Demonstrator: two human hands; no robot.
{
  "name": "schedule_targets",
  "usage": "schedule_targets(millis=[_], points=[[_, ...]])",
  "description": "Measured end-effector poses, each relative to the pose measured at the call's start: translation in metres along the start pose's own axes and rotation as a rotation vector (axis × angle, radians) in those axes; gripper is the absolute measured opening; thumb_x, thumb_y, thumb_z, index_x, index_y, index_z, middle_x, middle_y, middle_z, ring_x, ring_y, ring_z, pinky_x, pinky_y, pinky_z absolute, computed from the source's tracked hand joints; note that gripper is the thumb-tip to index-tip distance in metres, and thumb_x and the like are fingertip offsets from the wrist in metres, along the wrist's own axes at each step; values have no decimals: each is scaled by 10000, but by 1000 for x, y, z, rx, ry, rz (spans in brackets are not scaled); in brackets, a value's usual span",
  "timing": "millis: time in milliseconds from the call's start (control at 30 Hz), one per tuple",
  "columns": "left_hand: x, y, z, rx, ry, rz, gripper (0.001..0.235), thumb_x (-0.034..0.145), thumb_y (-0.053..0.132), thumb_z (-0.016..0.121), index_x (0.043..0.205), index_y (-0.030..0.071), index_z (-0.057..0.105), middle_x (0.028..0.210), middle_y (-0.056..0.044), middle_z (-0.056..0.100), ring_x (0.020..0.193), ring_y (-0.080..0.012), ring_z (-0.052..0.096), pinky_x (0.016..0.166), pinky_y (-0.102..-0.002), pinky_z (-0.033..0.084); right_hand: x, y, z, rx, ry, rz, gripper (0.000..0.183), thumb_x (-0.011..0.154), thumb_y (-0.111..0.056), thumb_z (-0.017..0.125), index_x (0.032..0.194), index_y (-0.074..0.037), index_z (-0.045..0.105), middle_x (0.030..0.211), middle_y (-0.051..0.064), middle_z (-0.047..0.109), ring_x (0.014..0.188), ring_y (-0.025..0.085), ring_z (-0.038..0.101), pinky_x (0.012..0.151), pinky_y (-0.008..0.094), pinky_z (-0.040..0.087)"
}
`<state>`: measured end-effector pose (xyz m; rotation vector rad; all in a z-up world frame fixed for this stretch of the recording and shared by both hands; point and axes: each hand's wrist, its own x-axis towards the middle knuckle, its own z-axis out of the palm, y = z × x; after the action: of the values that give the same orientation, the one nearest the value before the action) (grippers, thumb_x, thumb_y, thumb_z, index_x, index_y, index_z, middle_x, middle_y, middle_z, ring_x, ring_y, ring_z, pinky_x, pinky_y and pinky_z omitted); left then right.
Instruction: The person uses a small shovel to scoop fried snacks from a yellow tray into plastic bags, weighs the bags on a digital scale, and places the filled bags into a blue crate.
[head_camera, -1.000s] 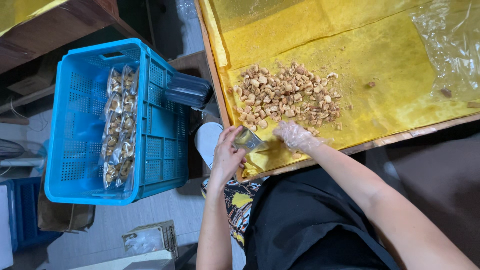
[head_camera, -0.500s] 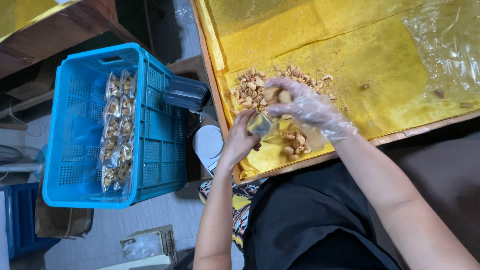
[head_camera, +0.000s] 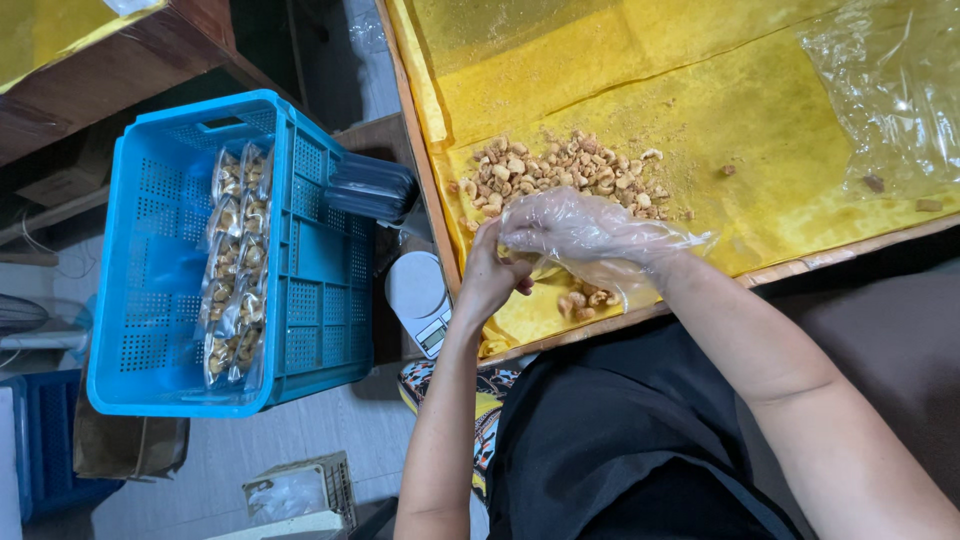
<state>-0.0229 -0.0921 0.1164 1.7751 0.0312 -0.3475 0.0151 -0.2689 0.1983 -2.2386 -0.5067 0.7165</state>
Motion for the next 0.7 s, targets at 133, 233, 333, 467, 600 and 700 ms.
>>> schedule_targets(millis=[133,233,333,467,600,700], points=[[-2,-3,-6,-44,20,-9,675,736,-126,619,1396,-53,493,1431,-167,443,673,-196,720,536,-298,618,-1,6,2,23,170,-382,337,989,-344,636,1230,-136,747,1354,166,612,1226,356,564,973,458,468],[-6,-7,-15,-42,36,-33,705,741,-133,611,1427,-44,472,1470,-155,403,670,-191,710,537,-296,612,-14,12,-4,118,203,-193,342,979,-363,605,1223,-168,744,1280,117,698,1182,296,627,978,431,505],[-11,-15,-31,-61,55,-38,745,752,-135,611,1463,-30,415,1479,-140,381,687,-178,713,550,-294,622,-15,41,-4,58,75,178,355,974,-384,577,1239,-186,706,1212,66,756,1096,228,717,990,406,561],[-25,-23,-54,-112,82,-30,763,810,-119,614,1526,-23,368,1394,-204,541,662,-171,702,549,-281,599,-4,108,44,-112,-219,238,506,860,-313,688,1354,-226,619,1432,33,580,1116,250,690,1002,411,560],[-37,-19,-57,-56,129,-12,698,809,-115,596,1473,-42,395,1486,-115,420,665,-153,691,550,-280,610,4,140,90,-289,-331,338,753,882,-485,753,1511,-209,444,1512,224,423,1340,364,484,1142,455,434],[-39,-16,-53,-73,144,-11,714,818,-104,605,1491,-38,378,1450,-136,464,651,-146,683,544,-274,592,30,143,141,-649,-437,224,987,882,-594,695,1571,-94,195,1536,245,305,1401,383,353,1150,494,358]])
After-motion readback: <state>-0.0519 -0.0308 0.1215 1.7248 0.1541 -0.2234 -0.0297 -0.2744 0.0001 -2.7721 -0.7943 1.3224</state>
